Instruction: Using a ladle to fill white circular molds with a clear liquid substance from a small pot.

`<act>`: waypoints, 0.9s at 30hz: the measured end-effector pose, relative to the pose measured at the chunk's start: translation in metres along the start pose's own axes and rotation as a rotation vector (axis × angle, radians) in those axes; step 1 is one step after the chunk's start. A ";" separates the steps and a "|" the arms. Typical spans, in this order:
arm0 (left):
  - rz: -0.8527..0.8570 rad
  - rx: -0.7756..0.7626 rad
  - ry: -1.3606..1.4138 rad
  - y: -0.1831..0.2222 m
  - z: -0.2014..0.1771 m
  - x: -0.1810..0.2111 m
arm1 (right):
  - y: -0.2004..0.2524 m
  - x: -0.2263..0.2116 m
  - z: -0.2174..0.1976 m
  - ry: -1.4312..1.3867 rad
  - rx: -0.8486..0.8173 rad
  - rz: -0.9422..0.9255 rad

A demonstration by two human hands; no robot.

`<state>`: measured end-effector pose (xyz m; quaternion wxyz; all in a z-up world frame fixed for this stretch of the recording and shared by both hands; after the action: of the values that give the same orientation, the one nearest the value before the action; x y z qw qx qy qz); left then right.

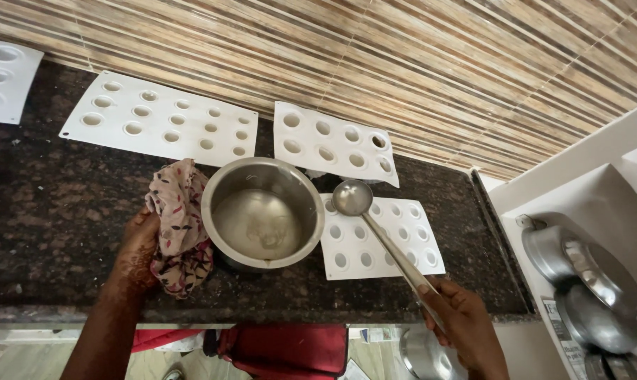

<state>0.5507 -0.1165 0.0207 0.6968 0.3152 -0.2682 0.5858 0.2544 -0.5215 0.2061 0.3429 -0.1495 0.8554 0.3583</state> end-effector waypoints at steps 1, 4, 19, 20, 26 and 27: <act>-0.005 0.015 -0.005 -0.002 -0.002 -0.002 | 0.001 0.000 0.000 0.003 0.002 -0.005; -0.007 0.033 -0.010 -0.008 -0.011 -0.009 | 0.005 -0.003 0.001 0.016 0.004 -0.019; 0.016 0.013 -0.023 -0.004 -0.005 -0.003 | 0.011 -0.007 0.002 0.062 0.054 -0.047; 0.010 0.026 -0.032 -0.003 -0.004 -0.002 | 0.011 -0.007 0.002 0.064 0.049 -0.063; 0.005 0.008 -0.007 -0.002 -0.007 -0.005 | -0.012 0.012 -0.009 -0.088 -0.021 -0.008; 0.004 0.004 -0.011 -0.016 -0.040 -0.026 | -0.008 0.011 -0.010 -0.093 -0.021 -0.006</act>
<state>0.5626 -0.1056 -0.0270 0.6936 0.3192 -0.2715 0.5859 0.2455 -0.5344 0.1994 0.3819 -0.1387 0.8342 0.3727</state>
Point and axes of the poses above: each hand's wrist, its own y-axis away from the middle knuckle, its own z-axis out of the palm, x = y × z, the point moved 5 cm from there along -y, towards the middle knuckle, and after that the axes turned 10 degrees about z, right-handed, at the moved point
